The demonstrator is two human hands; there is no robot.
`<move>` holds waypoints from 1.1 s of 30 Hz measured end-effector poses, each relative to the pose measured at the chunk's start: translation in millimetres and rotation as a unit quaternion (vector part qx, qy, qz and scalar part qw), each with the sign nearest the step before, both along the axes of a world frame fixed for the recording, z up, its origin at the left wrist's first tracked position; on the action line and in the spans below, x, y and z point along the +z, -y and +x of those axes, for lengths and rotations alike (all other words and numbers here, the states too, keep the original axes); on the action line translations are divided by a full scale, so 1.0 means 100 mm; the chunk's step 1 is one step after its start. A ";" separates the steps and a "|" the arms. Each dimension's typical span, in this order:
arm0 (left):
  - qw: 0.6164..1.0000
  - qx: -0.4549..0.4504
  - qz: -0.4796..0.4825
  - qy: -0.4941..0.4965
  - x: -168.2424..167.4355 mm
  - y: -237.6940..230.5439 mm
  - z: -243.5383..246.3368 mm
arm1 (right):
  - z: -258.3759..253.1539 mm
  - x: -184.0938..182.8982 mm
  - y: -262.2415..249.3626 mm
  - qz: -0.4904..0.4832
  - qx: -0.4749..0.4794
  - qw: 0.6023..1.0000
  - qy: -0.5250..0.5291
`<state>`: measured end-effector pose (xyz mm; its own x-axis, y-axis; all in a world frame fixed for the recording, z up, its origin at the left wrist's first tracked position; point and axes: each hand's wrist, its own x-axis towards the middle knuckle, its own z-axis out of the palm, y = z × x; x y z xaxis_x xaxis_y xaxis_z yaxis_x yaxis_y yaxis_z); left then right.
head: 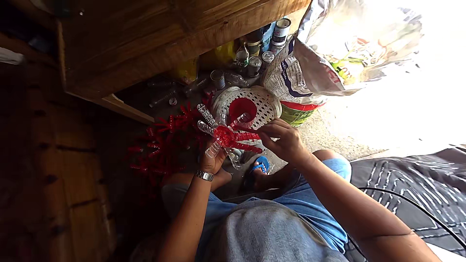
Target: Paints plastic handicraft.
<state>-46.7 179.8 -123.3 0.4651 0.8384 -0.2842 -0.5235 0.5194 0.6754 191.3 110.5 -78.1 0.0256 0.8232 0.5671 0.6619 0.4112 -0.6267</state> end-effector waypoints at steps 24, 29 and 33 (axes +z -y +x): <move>1.000 -0.001 -0.013 0.000 0.00 0.01 -0.01 | -0.07 -0.02 -0.04 0.001 0.034 0.999 -0.028; 1.000 -0.005 -0.003 -0.005 0.00 0.00 0.00 | -0.08 -0.05 -0.07 0.002 0.028 0.999 -0.019; 1.000 -0.003 -0.010 -0.016 0.02 0.00 0.00 | -0.05 -0.02 -0.02 -0.003 0.030 0.999 -0.028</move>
